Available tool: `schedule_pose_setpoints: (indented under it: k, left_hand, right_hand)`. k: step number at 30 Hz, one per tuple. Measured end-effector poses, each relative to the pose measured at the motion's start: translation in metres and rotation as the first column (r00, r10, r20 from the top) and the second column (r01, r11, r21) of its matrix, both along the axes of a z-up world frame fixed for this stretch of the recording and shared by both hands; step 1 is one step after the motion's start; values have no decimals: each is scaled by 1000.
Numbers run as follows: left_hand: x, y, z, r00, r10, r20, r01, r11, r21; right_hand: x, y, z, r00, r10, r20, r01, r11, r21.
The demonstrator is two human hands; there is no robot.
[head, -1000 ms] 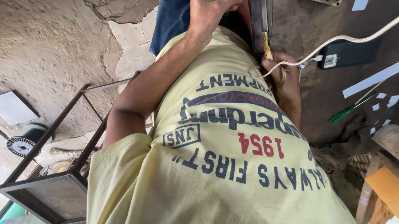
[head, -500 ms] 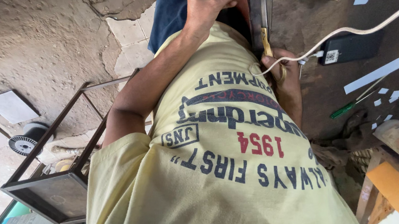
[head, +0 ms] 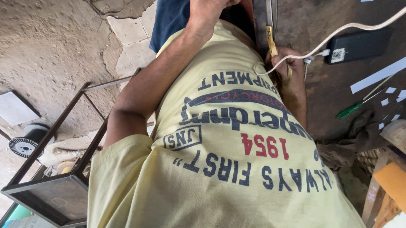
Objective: The person cuts a large white plastic sheet into strips using scissors on a workbench. They then fold and manipulate the cut strips by hand. The workspace contains tools and materials, and another person is visible nearby.
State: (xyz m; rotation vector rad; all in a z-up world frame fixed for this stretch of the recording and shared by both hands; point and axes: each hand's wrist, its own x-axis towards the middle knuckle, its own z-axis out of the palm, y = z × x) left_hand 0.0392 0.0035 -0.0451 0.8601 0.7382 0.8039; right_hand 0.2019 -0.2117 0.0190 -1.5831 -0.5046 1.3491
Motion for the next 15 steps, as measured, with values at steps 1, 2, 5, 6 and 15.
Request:
schedule_pose_setpoints:
  k: [1,2,5,6,15]
  left_hand:
    - [0,0,0,1000,3,-7,-3,1000,-9]
    - [1,0,0,1000,5,-13,-5,1000,-18]
    - [2,0,0,1000,15,9,-14,997,-74]
    - [3,-1,0,1000,18,23,-17,997,-71]
    - [8,-6,1,999,40,6,-39,993,-114]
  right_hand:
    - [-1,-1,-1,1000,-13,7,13,1000,-12]
    - [-1,-2,-1,1000,-27,15,27,999,-24]
    - [-3,-3,-2,999,-34,8,34,999,-40]
    - [-3,-3,-3,999,-16,36,18,999,-38]
    - [1,0,-11,993,52,106,-50,999,-23]
